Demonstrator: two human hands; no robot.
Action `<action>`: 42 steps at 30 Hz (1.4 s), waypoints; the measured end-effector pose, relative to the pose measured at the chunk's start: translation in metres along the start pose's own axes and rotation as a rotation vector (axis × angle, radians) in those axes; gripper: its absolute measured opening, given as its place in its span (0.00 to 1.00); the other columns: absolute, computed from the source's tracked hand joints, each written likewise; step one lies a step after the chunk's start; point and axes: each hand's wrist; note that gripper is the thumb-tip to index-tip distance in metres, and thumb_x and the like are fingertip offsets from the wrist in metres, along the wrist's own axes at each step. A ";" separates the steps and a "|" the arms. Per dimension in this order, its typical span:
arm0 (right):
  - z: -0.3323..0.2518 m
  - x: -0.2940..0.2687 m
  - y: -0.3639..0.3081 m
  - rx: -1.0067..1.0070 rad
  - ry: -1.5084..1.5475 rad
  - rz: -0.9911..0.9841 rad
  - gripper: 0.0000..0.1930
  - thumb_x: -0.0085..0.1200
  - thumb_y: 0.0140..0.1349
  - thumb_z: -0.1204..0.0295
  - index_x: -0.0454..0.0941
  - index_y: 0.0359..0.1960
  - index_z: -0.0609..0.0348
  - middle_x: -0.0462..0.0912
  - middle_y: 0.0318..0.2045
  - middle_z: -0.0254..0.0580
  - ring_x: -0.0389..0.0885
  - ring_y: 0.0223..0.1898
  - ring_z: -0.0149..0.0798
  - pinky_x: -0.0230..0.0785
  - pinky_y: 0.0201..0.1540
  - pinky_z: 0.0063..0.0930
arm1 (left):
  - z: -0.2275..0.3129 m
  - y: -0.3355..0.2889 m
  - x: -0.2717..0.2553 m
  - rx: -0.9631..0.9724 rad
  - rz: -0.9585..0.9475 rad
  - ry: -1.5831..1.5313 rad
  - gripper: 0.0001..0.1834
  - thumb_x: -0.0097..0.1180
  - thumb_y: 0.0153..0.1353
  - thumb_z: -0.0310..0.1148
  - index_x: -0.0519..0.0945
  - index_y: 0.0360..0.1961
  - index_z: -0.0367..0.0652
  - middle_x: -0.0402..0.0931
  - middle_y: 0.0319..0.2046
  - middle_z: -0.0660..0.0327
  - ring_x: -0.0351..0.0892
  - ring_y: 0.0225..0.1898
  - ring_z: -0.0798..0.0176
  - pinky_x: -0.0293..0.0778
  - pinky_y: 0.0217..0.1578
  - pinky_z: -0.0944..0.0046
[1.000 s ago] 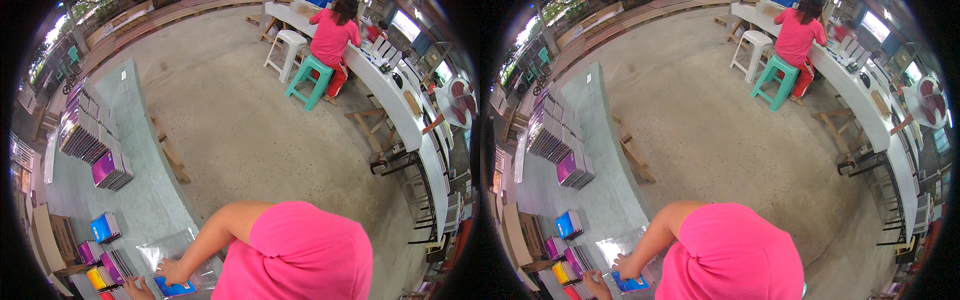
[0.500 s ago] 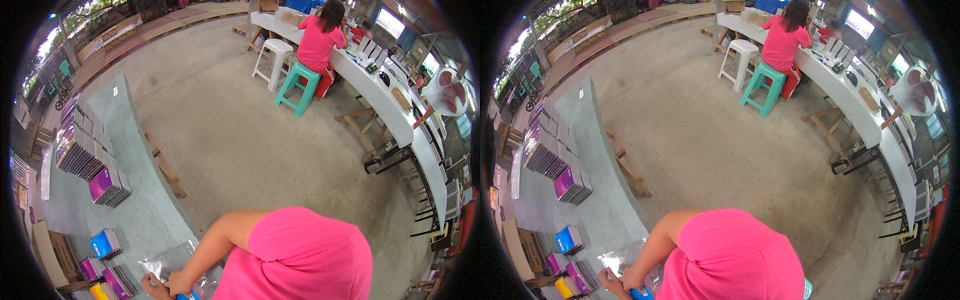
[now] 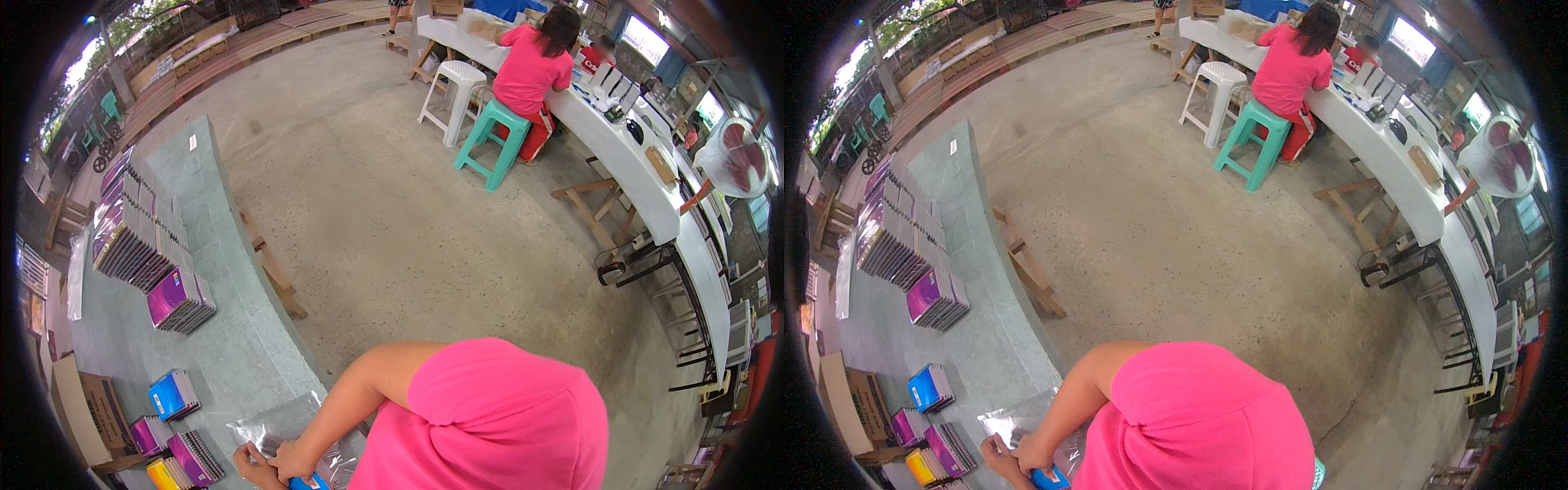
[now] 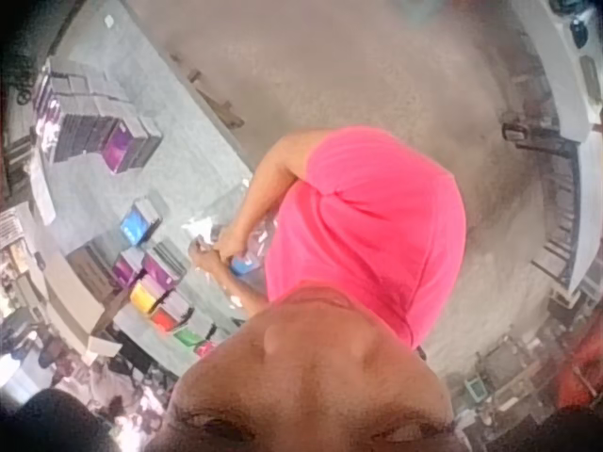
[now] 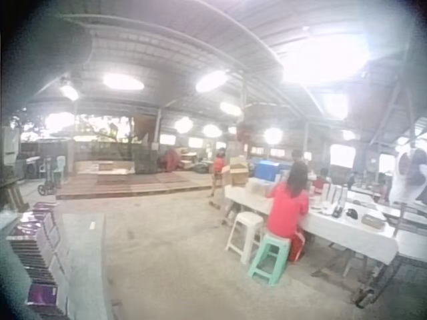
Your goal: The person picks up several small notebooks, stacks them together by hand, and places them into a clear plastic sleeve. They then pick up a piece of adhesive tape from a dispenser and seal the sleeve.
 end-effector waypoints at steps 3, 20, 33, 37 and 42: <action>0.003 0.002 -0.002 -0.019 -0.014 0.026 0.31 0.67 0.36 0.49 0.77 0.47 0.35 0.71 0.48 0.44 0.74 0.47 0.48 0.70 0.43 0.42 | -0.005 -0.002 0.009 0.012 0.039 -0.120 0.12 0.55 0.58 0.34 0.76 0.31 0.33 0.74 0.29 0.52 0.72 0.32 0.54 0.69 0.36 0.58; -0.033 -0.079 -0.026 0.140 0.135 -0.156 0.39 0.67 0.39 0.51 0.67 0.57 0.39 0.66 0.50 0.56 0.73 0.46 0.51 0.69 0.47 0.41 | 0.001 -0.171 -0.173 -0.589 1.024 0.130 0.10 0.58 0.56 0.33 0.77 0.25 0.37 0.76 0.26 0.57 0.75 0.29 0.61 0.70 0.32 0.65; -0.023 -0.074 -0.013 0.062 0.191 -0.213 0.42 0.71 0.37 0.59 0.66 0.58 0.44 0.61 0.40 0.42 0.70 0.34 0.37 0.68 0.41 0.30 | 0.008 -0.297 -0.105 -1.234 1.218 -0.718 0.16 0.60 0.55 0.44 0.79 0.26 0.41 0.75 0.24 0.66 0.69 0.27 0.72 0.63 0.30 0.71; -0.024 -0.072 -0.012 0.026 0.210 -0.204 0.41 0.72 0.37 0.61 0.66 0.58 0.44 0.61 0.40 0.41 0.68 0.34 0.35 0.67 0.40 0.28 | 0.003 -0.299 -0.087 -1.213 1.305 -0.364 0.13 0.61 0.55 0.40 0.79 0.25 0.40 0.76 0.25 0.63 0.70 0.26 0.71 0.64 0.30 0.71; -0.017 -0.066 -0.014 0.003 0.217 -0.150 0.40 0.72 0.37 0.63 0.67 0.57 0.45 0.61 0.40 0.42 0.68 0.35 0.36 0.66 0.42 0.28 | 0.032 -0.285 -0.095 -1.114 1.386 0.040 0.11 0.60 0.55 0.35 0.79 0.25 0.38 0.77 0.26 0.58 0.74 0.23 0.63 0.69 0.28 0.67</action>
Point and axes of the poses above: each hand's wrist, its own y-axis towards the middle knuckle, its own x-axis out of the palm, z = x × y
